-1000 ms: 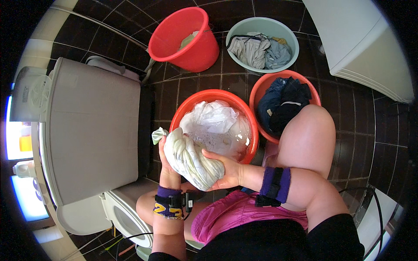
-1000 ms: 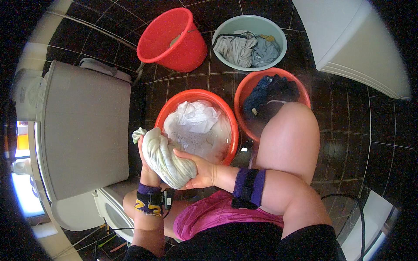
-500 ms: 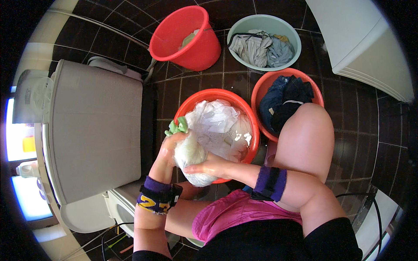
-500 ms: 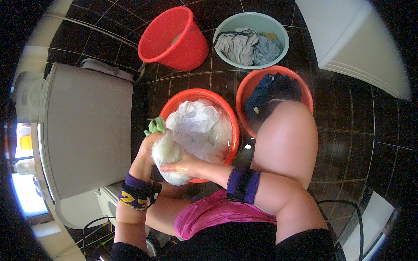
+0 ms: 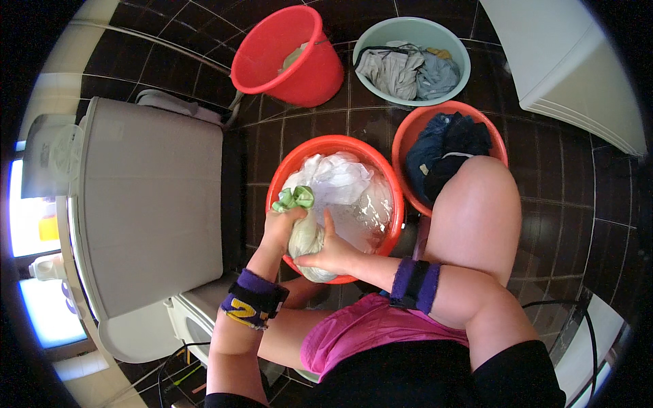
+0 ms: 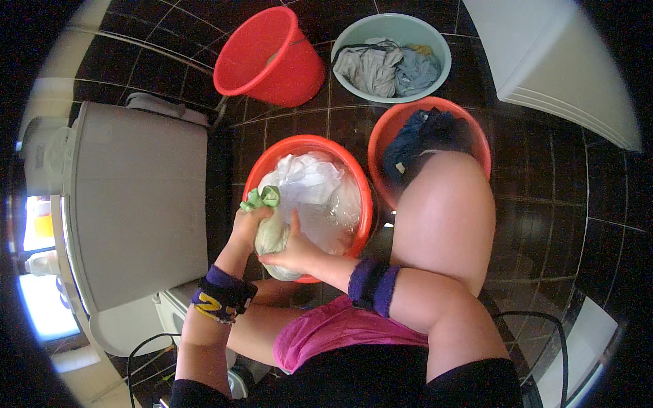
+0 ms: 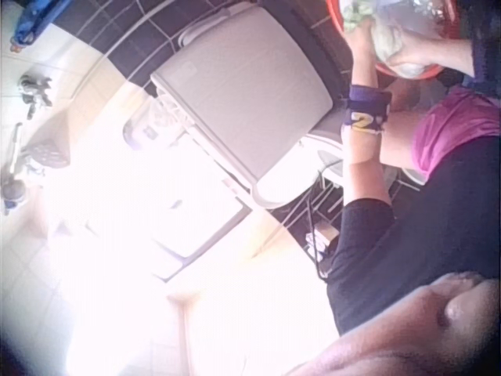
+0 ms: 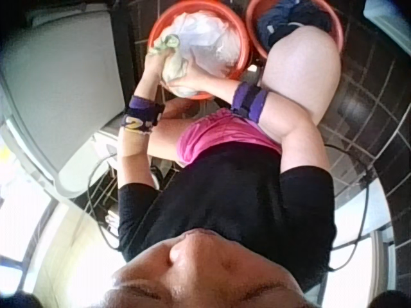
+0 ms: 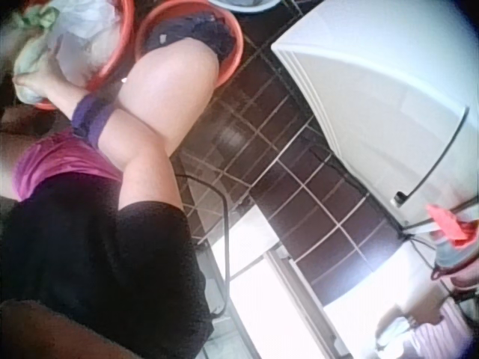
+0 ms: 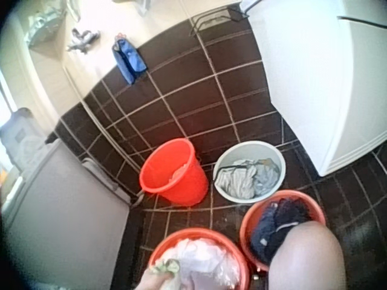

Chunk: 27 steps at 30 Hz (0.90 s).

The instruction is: The person washes several pieces of clothing by hand in a bucket of soapy water, scrubbing and wringing out each item individually.

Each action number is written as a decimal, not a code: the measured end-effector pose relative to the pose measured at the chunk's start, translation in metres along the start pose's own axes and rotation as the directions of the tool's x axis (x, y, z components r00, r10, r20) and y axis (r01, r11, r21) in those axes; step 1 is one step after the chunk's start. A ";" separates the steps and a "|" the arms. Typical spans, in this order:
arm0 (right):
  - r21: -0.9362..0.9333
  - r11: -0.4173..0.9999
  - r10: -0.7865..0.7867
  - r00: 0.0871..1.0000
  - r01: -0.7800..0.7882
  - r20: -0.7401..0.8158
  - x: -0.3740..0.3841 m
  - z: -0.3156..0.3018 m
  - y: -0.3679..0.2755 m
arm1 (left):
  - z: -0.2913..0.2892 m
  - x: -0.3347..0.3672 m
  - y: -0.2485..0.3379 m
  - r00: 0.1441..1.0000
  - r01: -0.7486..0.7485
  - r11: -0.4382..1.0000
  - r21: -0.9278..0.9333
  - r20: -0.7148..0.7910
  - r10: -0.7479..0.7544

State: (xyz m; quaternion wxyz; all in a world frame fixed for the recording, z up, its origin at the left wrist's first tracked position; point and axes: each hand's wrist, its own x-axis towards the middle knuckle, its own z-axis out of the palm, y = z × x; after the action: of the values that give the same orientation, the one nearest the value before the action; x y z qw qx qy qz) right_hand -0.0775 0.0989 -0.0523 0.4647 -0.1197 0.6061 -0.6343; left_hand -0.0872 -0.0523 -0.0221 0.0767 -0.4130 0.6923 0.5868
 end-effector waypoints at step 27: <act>0.590 -0.026 -0.152 0.586 -0.807 0.796 -0.018 -0.019 -0.024 | -0.007 -0.025 -0.018 0.775 0.011 0.350 -0.937 0.229 0.589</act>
State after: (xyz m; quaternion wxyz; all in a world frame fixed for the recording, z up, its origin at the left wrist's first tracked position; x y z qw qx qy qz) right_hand -0.0919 0.1206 -0.0277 0.7502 0.1726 -0.1940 -0.6080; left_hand -0.0565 -0.0454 -0.0186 -0.0800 -0.0674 0.2749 0.9557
